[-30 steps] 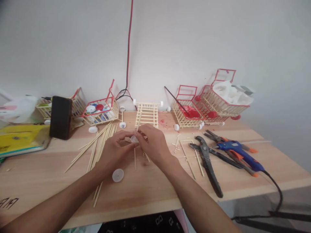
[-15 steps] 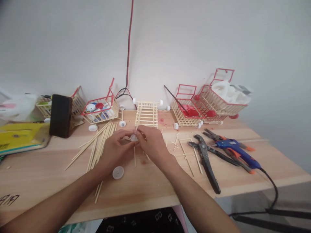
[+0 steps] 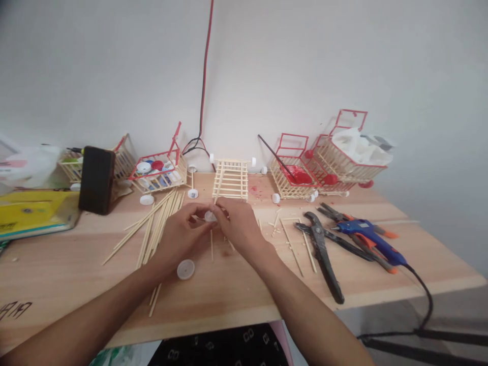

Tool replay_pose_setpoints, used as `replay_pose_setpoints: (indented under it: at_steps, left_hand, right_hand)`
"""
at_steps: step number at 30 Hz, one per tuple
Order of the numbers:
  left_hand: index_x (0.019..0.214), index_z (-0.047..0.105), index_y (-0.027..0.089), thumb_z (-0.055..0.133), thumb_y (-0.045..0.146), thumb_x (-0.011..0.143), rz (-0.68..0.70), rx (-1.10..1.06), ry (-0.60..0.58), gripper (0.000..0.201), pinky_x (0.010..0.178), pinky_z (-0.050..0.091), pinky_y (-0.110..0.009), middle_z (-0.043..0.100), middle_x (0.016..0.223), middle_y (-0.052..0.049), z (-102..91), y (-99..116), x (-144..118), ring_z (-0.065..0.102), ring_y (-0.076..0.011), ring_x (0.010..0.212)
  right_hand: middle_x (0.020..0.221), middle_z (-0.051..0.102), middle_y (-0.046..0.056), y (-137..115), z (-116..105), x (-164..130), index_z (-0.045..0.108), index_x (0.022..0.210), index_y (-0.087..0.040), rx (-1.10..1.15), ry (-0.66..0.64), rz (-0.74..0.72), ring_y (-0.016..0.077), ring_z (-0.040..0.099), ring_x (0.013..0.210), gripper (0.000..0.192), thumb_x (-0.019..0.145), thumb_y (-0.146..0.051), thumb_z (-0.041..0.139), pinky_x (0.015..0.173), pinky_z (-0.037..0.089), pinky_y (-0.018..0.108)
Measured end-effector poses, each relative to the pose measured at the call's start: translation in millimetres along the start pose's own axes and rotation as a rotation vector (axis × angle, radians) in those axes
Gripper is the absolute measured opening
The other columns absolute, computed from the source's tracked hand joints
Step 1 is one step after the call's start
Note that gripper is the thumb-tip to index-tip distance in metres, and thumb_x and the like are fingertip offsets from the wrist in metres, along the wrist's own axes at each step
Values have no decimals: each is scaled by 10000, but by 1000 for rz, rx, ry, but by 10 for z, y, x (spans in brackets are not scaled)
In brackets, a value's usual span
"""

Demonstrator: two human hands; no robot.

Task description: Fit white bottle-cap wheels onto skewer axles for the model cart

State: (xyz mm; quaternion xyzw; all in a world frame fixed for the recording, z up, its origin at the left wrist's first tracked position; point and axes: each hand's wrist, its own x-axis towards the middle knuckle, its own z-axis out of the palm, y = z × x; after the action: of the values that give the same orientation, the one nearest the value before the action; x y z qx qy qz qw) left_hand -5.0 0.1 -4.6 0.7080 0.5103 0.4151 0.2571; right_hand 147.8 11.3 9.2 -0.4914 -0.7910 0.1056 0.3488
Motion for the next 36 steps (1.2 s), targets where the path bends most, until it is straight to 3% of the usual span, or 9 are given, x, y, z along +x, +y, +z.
replay_pose_setpoints:
  at_steps: [9, 15, 18, 25, 31, 36]
  left_hand:
    - [936, 586, 218, 631, 160, 753, 58, -26, 10, 197, 723, 487, -255, 633, 887, 23, 23, 10, -18, 600, -131, 785]
    - [1121, 477, 262, 638, 166, 770, 78, -22, 38, 398, 752, 506, -281, 630, 1014, 0, 67, -17, -48, 628, -142, 812]
    - [1187, 433, 280, 635, 195, 787, 115, 26, 48, 456, 781, 507, -299, 607, 1090, -16, 99, -56, -61, 627, -158, 875]
    - [1175, 447, 279, 595, 237, 826, 219, 136, 38, 381, 751, 519, -292, 568, 1149, -21, 109, -87, -55, 592, -186, 995]
    - [1229, 433, 292, 563, 133, 826, 330, 153, 1, 452, 809, 525, -273, 527, 1248, -28, 70, -54, -39, 533, -175, 1133]
    - [1253, 425, 297, 567, 142, 824, 312, 170, -28, 478, 847, 524, -307, 521, 1292, -32, 71, -75, -25, 540, -187, 1136]
  right_hand:
    - [586, 522, -31, 25, 20, -2, 487, 613, -175, -3, -2, -27, 93, 435, 552, 317, 906, -297, 479, 543, 273, 219]
    - [614, 551, -17, 25, 20, 1, 532, 656, -176, 1, -26, -25, 105, 474, 585, 327, 929, -332, 444, 566, 299, 222]
    - [594, 535, -24, 30, 28, 2, 529, 647, -178, 4, -26, -18, 103, 468, 568, 338, 927, -348, 447, 555, 296, 223]
    - [630, 566, -21, 16, 24, -4, 561, 681, -176, 41, -15, -32, 104, 502, 602, 255, 907, -260, 477, 576, 322, 214]
    - [691, 631, -3, 23, 20, -3, 607, 747, -180, 104, 10, -46, 118, 545, 632, 204, 895, -247, 485, 604, 364, 219]
    - [693, 645, 0, 32, 14, 0, 622, 752, -181, 111, 15, -42, 121, 546, 622, 205, 892, -240, 484, 594, 367, 219]
